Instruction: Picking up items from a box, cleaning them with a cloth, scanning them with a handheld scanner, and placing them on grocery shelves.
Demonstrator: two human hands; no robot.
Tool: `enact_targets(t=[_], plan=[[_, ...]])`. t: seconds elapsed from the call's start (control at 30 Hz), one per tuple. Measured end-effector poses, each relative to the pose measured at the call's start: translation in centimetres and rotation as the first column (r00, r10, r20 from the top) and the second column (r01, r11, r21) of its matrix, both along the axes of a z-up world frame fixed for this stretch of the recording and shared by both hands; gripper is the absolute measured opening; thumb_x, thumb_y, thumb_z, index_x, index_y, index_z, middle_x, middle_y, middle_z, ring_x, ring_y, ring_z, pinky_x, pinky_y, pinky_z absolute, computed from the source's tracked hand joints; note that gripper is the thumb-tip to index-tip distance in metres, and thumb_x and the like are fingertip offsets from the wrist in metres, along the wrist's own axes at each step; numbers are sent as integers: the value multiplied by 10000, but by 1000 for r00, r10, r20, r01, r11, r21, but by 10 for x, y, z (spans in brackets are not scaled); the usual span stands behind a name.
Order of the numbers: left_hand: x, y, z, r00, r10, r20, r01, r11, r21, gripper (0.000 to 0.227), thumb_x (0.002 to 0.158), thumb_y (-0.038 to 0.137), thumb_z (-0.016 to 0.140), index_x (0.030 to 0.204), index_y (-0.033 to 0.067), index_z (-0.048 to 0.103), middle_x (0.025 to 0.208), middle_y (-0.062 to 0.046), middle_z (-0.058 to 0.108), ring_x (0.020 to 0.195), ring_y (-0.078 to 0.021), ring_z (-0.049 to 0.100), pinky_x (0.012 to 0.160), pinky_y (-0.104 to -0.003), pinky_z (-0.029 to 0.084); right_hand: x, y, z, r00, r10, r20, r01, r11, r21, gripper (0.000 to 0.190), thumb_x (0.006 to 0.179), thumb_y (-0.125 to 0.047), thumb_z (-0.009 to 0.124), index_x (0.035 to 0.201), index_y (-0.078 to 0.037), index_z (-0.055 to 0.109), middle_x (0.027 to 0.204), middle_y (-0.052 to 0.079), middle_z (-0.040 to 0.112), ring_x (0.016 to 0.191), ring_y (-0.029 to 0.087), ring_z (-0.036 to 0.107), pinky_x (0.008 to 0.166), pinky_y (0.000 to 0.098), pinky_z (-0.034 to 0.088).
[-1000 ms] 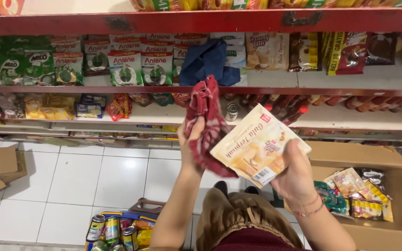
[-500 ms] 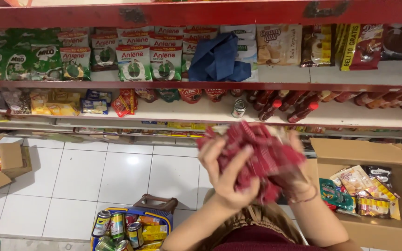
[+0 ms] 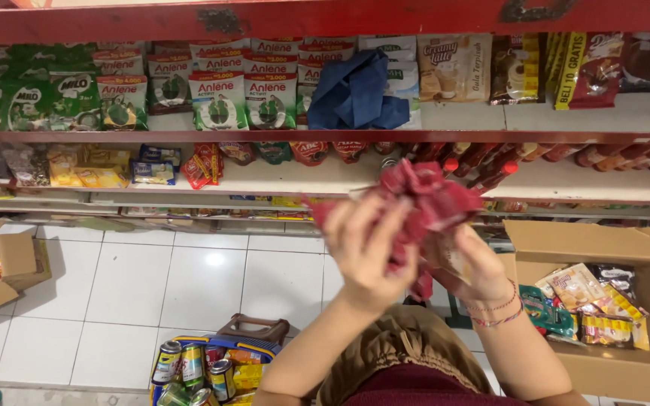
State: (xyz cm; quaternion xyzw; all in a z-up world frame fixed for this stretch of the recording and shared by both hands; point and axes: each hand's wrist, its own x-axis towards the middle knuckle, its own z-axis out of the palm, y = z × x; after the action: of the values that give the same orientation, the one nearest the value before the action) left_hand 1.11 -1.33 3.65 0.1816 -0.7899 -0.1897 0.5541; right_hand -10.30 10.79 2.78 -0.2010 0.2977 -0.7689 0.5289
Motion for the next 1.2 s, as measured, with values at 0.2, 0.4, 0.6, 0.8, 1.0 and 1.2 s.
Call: enact_targets(t=[0.2,0.4,0.6,0.8,1.0,1.2], plan=[[-7,-12,-40,977,-209,-52,188,945,-268,616,833,446,751,1301,47,713,1319,-97,569,1235,-300,488,1068,-431,471,-4,21,-33,988,-147,58,144,988,51,669,1011,-339,513,1574,-12,358,1552,187,465,1379,324,524,1155,529,395],[-2,-96,16,991,-23,130,64,946,-319,514,825,149,785,1328,68,711,1372,-143,591,1275,-372,491,1133,-463,455,10,-1,22,970,-80,228,81,997,6,697,1043,-402,434,1615,-23,313,1618,219,382,1449,408,431,1180,592,327],[-34,-223,15,881,237,410,-93,936,-340,701,698,275,850,1361,165,649,1415,-122,525,1316,-422,472,1080,-675,371,16,-4,-2,773,194,603,88,910,-405,671,1122,-462,280,1655,-55,249,1704,128,314,1555,377,271,1265,578,210],[-67,-309,-37,768,325,552,-181,937,-300,605,783,362,796,1333,148,661,1443,-240,451,1352,-494,386,973,-834,179,38,-5,0,605,565,561,-195,788,-584,631,1107,-474,280,1673,-197,277,1683,200,303,1546,465,328,1203,684,304],[-55,-249,-11,903,287,319,-52,811,-583,382,939,394,740,1171,95,685,1246,-101,646,1280,-326,569,1051,-641,264,53,4,-18,594,379,710,-327,920,-217,885,924,-729,428,1551,-110,344,1480,268,397,1283,421,516,1002,576,471],[-30,-146,111,984,-177,10,108,555,-825,224,962,205,694,1105,48,766,1066,-69,685,984,-236,627,907,-441,308,43,-7,20,678,376,632,-338,923,-187,849,855,-703,510,1450,-100,446,1234,184,513,981,286,522,836,369,474]])
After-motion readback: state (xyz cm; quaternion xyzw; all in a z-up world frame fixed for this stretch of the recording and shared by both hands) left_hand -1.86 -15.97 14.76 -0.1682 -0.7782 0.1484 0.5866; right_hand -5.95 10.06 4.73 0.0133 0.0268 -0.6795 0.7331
